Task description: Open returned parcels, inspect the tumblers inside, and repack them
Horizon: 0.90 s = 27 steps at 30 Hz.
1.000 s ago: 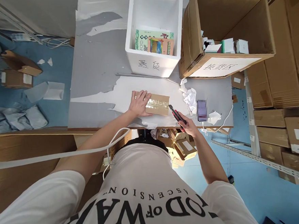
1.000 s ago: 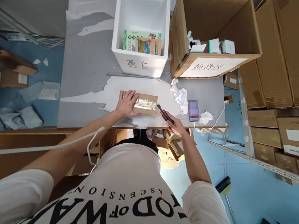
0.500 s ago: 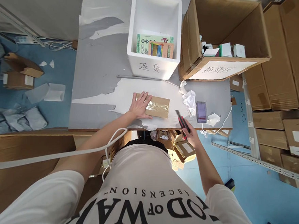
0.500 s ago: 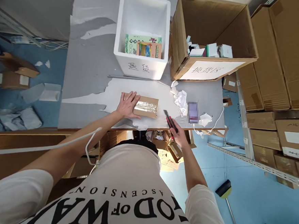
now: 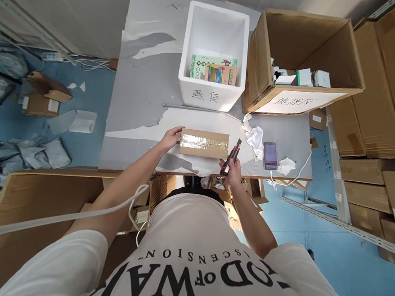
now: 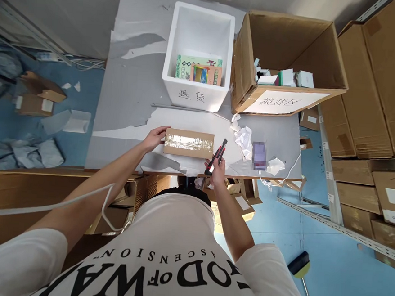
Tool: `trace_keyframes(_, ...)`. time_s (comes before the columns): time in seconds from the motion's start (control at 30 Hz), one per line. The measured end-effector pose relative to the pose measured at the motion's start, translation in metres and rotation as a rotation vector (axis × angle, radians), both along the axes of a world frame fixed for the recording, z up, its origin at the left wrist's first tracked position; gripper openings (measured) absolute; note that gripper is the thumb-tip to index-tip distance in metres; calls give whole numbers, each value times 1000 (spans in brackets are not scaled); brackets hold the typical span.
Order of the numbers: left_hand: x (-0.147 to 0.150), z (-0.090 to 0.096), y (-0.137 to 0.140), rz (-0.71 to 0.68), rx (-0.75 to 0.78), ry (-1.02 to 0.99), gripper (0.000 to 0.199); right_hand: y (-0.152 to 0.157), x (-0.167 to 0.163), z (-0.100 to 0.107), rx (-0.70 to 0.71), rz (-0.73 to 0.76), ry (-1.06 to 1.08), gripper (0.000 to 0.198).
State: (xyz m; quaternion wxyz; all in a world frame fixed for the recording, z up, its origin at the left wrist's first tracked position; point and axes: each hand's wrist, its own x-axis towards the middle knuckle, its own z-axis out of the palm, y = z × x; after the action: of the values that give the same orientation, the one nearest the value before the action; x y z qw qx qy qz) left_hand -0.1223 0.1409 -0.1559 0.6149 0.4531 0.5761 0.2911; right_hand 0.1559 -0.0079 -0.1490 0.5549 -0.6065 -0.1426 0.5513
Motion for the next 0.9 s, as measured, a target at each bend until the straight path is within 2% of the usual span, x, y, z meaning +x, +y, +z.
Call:
trace_keyframes(0.13,-7,0,-30,60,70,-9,65,58,26,5,70,86,-75,45)
trace_keyframes(0.23,-6,-4,-64,65,114,86,64,116,38,16,127,237,-150,38)
trace_keyframes(0.33,7,-12,-100,107,130,155,57,163,34,26,137,436,-250,33)
trace_keyframes(0.43,24,-19,-125,144,104,105,53,187,22,28,121,517,-299,36)
trace_keyframes(0.57,38,-22,-137,125,85,84,46,192,11,23,99,551,-329,39)
trace_keyframes(0.73,28,-17,-132,19,69,112,50,180,10,23,106,538,-359,38)
trace_keyframes(0.83,14,-7,-114,-74,87,225,52,156,16,28,120,480,-372,36)
trace_keyframes(0.9,8,0,-88,-103,133,329,49,128,20,31,119,375,-368,33)
